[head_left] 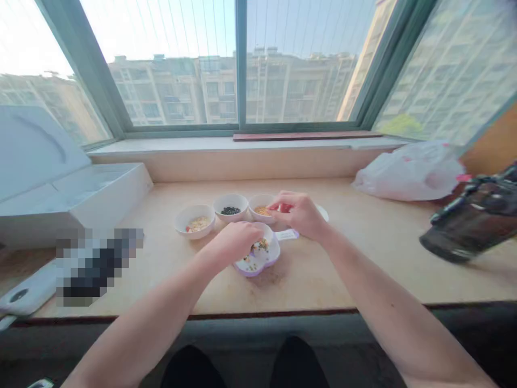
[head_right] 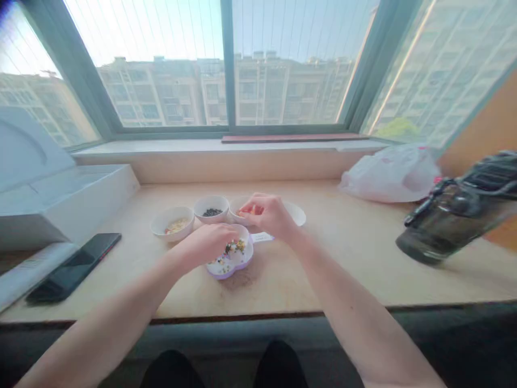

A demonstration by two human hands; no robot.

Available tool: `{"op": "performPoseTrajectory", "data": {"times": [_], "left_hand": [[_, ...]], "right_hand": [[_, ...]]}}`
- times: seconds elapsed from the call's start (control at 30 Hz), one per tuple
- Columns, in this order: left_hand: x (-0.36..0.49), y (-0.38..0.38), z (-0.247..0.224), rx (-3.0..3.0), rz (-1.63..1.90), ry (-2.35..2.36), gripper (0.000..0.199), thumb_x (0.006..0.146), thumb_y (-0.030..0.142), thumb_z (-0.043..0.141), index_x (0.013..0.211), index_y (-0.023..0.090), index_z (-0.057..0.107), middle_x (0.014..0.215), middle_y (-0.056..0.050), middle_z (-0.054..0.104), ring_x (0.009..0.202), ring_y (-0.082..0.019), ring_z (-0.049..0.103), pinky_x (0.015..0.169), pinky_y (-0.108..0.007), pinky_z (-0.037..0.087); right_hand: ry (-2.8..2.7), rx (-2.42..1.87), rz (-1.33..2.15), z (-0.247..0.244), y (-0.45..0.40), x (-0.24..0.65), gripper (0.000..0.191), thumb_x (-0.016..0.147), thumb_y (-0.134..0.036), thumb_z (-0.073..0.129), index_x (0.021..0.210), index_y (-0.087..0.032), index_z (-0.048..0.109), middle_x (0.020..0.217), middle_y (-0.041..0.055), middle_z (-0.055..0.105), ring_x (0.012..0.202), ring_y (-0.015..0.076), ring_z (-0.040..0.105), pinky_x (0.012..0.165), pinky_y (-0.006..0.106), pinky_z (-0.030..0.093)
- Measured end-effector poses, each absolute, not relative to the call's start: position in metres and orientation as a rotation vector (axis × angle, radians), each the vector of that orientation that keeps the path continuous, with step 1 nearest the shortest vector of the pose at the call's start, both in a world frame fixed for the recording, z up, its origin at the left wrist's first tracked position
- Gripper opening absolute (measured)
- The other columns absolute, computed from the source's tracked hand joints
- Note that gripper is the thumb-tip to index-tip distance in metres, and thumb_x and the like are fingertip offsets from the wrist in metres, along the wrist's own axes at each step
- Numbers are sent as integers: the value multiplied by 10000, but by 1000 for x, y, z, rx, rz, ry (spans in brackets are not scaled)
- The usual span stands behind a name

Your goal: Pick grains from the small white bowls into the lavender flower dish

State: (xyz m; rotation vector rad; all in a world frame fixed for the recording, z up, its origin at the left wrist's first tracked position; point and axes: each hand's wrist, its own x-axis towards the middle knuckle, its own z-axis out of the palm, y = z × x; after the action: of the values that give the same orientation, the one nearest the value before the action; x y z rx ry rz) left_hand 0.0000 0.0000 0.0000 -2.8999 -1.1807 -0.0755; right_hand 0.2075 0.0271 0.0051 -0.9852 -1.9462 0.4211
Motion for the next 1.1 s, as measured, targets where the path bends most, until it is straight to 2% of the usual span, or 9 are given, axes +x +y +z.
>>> {"op": "performPoseTrajectory", "data": {"times": [0.13, 0.27, 0.5, 0.63, 0.8, 0.9, 1.0, 1.1], "left_hand": [[-7, 7, 2, -2942, -156, -1239, 312, 838, 28, 435, 907, 188, 694, 935, -62, 749, 800, -196, 692, 618, -262, 407], [-11, 12, 7, -3018, -237, -1342, 351, 818, 15, 445, 948, 199, 714, 919, -35, 737, 858, -169, 665, 656, -241, 405], [-13, 12, 11, -3066, -319, -1440, 273, 838, 59, 505, 896, 201, 731, 785, -3, 716, 693, -141, 613, 679, -250, 421], [-13, 13, 13, -3130, -386, -1423, 266, 826, 70, 528, 895, 200, 750, 805, 2, 735, 717, -143, 637, 692, -244, 439], [-12, 18, 14, -3179, -742, -1386, 208, 828, 93, 614, 937, 199, 756, 855, 10, 744, 753, -130, 666, 699, -226, 463], [-10, 17, 14, -3135, -1027, -1279, 144, 839, 114, 665, 924, 198, 746, 849, 16, 738, 771, -120, 674, 731, -226, 481], [-9, 14, 15, -3050, -1192, -1169, 123, 830, 122, 711, 922, 201, 734, 863, 22, 742, 792, -116, 678, 777, -235, 496], [-7, 11, 16, -2973, -1287, -1101, 132, 830, 114, 724, 929, 202, 720, 877, 24, 747, 800, -110, 682, 815, -243, 509]], "right_hand": [[-1884, -1068, 320, 10, 31, 215, 176, 805, -367, 745, 768, -194, 749, 723, 15, 677, 587, 124, 512, 577, 278, 392], [-1800, -1212, 179, 18, 37, 225, 241, 843, -405, 692, 754, -186, 742, 710, 31, 706, 595, 148, 549, 626, 297, 411], [-1773, -1545, 26, 22, 49, 245, 352, 937, -385, 533, 745, -184, 749, 722, 72, 739, 698, 207, 634, 673, 318, 407], [-1771, -1683, -26, 21, 53, 255, 291, 898, -373, 590, 750, -190, 760, 792, 87, 765, 749, 222, 668, 690, 317, 432], [-1848, -1852, 18, 17, 56, 266, 114, 764, -270, 691, 783, -211, 787, 857, 73, 784, 799, 227, 701, 684, 300, 463], [-1942, -1930, 123, 13, 57, 269, 152, 706, -209, 697, 820, -210, 799, 905, 69, 790, 775, 215, 706, 688, 290, 477], [-1957, -1884, 96, 12, 56, 266, 217, 740, -222, 670, 906, -197, 807, 939, 80, 788, 806, 224, 706, 700, 294, 480], [-1911, -1717, 99, 15, 53, 253, 210, 819, -256, 622, 910, -191, 800, 870, 72, 779, 765, 209, 684, 717, 303, 482]]}}
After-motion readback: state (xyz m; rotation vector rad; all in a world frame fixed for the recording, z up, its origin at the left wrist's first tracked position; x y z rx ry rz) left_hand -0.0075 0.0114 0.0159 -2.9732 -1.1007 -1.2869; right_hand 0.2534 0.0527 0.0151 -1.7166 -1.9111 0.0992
